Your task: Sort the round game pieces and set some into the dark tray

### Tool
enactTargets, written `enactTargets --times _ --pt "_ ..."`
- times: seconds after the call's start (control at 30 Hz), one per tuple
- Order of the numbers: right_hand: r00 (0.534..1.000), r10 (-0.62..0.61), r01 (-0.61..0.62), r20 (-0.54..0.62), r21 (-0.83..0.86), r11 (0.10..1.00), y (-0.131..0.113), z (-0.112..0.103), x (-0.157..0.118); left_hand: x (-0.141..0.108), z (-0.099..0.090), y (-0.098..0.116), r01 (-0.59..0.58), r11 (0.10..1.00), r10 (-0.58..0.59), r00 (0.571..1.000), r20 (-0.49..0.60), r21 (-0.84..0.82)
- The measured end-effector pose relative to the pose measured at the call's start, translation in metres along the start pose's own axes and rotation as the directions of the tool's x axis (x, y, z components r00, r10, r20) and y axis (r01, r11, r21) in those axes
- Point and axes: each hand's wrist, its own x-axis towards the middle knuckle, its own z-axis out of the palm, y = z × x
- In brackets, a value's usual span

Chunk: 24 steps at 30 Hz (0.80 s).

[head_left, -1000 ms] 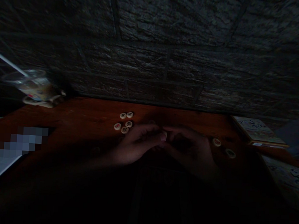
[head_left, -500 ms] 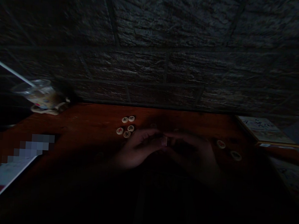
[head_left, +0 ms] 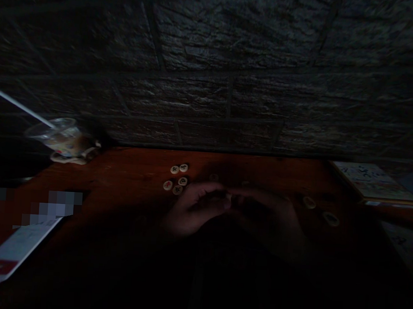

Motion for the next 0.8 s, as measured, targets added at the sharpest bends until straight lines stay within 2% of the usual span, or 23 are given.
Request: enactTargets --times 0.1,0.23,0.43,0.63,0.8 --pt "1.0 -0.012 0.011 -0.006 -0.015 1.0 0.0021 0.0012 -0.0002 -0.0001 0.0009 0.0021 -0.006 1.0 0.006 1.0 -0.012 0.006" --pt "0.999 0.036 -0.036 -0.003 -0.03 0.999 0.0007 0.0007 -0.0009 -0.0002 0.0018 0.005 -0.021 1.0 0.021 0.999 -0.031 -0.003" --pt "0.994 0.109 -0.11 0.02 0.04 0.993 -0.0031 0.0006 -0.0032 0.0021 0.0021 0.0044 -0.056 0.998 0.058 0.996 -0.062 0.028" --pt "0.992 0.124 -0.121 -0.033 0.087 0.989 -0.0021 0.0023 -0.0007 0.0023 0.0032 0.0007 -0.108 0.993 0.114 0.987 -0.115 0.055" --pt "0.991 0.133 -0.133 0.001 0.117 0.984 -0.0033 0.0018 0.0014 0.0015 0.0032 0.0004 -0.116 0.991 0.125 0.982 -0.141 0.074"
